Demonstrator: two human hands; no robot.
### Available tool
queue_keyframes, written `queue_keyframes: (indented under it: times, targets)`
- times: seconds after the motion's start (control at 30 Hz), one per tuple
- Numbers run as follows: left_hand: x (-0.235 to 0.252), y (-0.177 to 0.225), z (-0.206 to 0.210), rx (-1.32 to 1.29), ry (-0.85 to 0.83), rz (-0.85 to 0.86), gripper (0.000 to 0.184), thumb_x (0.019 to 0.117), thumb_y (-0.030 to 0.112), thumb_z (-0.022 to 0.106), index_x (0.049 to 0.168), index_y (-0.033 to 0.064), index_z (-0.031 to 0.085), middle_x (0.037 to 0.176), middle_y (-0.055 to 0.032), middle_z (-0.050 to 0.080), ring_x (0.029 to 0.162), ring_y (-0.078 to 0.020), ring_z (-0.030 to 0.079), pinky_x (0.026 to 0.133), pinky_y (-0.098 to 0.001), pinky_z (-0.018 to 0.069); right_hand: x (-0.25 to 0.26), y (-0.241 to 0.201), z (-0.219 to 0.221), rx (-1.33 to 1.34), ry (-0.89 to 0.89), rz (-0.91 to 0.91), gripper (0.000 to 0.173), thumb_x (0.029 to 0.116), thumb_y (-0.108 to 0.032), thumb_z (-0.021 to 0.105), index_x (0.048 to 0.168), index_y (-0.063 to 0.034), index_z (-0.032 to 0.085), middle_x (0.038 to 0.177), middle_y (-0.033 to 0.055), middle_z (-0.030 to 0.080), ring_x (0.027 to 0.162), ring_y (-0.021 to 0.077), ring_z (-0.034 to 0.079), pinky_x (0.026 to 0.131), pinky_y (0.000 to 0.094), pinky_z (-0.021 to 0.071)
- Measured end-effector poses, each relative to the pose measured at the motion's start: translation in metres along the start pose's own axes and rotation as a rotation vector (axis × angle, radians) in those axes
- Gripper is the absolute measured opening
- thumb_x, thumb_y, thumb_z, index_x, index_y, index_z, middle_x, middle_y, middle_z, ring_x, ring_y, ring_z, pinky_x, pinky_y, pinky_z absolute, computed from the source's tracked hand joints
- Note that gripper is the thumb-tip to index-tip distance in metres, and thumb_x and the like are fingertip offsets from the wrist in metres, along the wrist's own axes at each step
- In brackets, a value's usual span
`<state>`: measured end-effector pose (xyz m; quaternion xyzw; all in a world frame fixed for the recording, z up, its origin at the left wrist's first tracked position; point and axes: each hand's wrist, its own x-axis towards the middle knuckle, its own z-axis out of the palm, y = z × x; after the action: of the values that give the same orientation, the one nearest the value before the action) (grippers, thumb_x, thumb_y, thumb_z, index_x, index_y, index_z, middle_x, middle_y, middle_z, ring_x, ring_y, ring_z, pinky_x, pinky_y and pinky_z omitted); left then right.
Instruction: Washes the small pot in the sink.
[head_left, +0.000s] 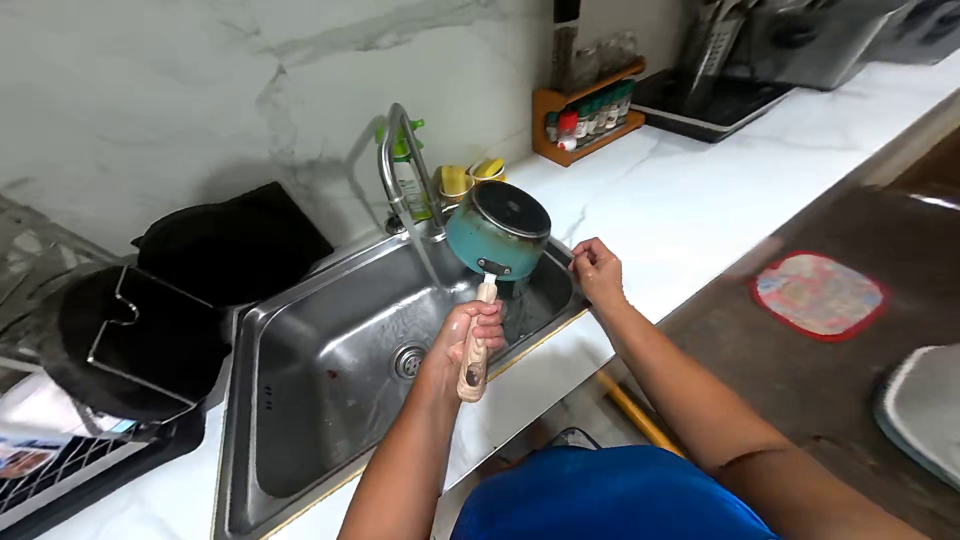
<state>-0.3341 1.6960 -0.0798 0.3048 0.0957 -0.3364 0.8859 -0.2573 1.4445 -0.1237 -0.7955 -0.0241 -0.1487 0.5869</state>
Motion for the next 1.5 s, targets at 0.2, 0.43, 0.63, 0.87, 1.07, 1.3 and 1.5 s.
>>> queue_keyframes:
  times: [0.2, 0.43, 0.63, 0.87, 1.07, 1.3, 1.5]
  targets:
    - [0.023, 0.005, 0.02, -0.142, -0.162, 0.096, 0.02, 0.0966, 0.011, 0.038, 0.085, 0.0103, 0.055, 0.056, 0.0021, 0.051, 0.042, -0.0053, 0.049, 0.041, -0.0178, 0.0437, 0.001, 0.004, 0.001, 0.002, -0.042, 0.009, 0.016, 0.0985, -0.001, 0.051, 0.11, 0.004, 0.062, 0.079, 0.0129, 0.067, 0.066, 0.0206, 0.063, 0.066, 0.0412, 0.0551]
    - [0.033, 0.026, 0.044, -0.019, -0.015, 0.109, 0.023, 0.0984, 0.013, 0.032, 0.086, 0.0102, 0.051, 0.054, 0.0021, 0.048, 0.04, -0.005, 0.048, 0.04, -0.0165, 0.0422, 0.002, 0.005, 0.004, 0.008, -0.109, 0.013, 0.015, 0.0971, -0.003, 0.054, 0.106, 0.0017, 0.065, 0.078, 0.0088, 0.067, 0.064, 0.0146, 0.062, 0.064, 0.0348, 0.0538]
    - [0.073, 0.054, 0.102, 0.816, 0.497, 0.292, 0.003, 0.0992, 0.004, 0.053, 0.1, 0.0068, 0.053, 0.065, 0.0018, 0.046, 0.045, -0.0046, 0.043, 0.042, -0.0181, 0.0404, 0.003, 0.002, 0.007, -0.098, -0.283, -0.042, 0.021, 0.0975, -0.008, 0.052, 0.107, 0.0031, 0.067, 0.081, 0.0106, 0.067, 0.071, 0.017, 0.063, 0.071, 0.037, 0.0534]
    - [0.162, 0.062, 0.147, 1.454, 0.612, 0.215, 0.036, 0.0985, 0.018, 0.064, 0.127, -0.003, 0.057, 0.102, -0.0172, 0.063, 0.079, -0.0235, 0.061, 0.073, -0.0412, 0.054, 0.003, 0.001, 0.007, -0.234, -0.483, -0.128, 0.023, 0.0954, -0.008, 0.051, 0.109, 0.0025, 0.067, 0.084, 0.0138, 0.066, 0.076, 0.0232, 0.063, 0.073, 0.0424, 0.0524]
    - [0.198, 0.049, 0.151, 1.537, 0.619, 0.266, 0.038, 0.1011, 0.025, 0.061, 0.123, -0.0068, 0.061, 0.12, -0.0293, 0.063, 0.108, -0.0422, 0.063, 0.089, -0.0604, 0.0517, -0.001, 0.002, 0.008, -0.266, -0.469, -0.209, 0.021, 0.0946, -0.009, 0.051, 0.103, 0.0013, 0.067, 0.08, 0.0133, 0.066, 0.074, 0.0244, 0.065, 0.069, 0.0429, 0.0529]
    - [0.218, 0.025, 0.162, 1.301, 0.352, 0.277, 0.048, 0.1106, 0.039, 0.044, 0.134, -0.0007, 0.055, 0.109, -0.0196, 0.062, 0.088, -0.0251, 0.061, 0.075, -0.04, 0.0521, -0.003, -0.012, 0.009, -0.38, -0.579, -0.206, 0.026, 0.0985, -0.017, 0.061, 0.103, 0.0063, 0.072, 0.096, 0.0233, 0.074, 0.095, 0.0373, 0.072, 0.09, 0.0572, 0.0551]
    - [0.101, 0.102, 0.028, 0.813, 0.405, 0.293, 0.021, 0.1044, 0.013, 0.051, 0.117, 0.0042, 0.065, 0.091, -0.0021, 0.067, 0.075, -0.0088, 0.063, 0.07, -0.0245, 0.0545, 0.052, -0.001, 0.069, -0.666, -1.195, -0.193, 0.023, 0.1043, -0.014, 0.057, 0.119, -0.0052, 0.072, 0.113, 0.0208, 0.071, 0.109, 0.0386, 0.068, 0.099, 0.0605, 0.0503]
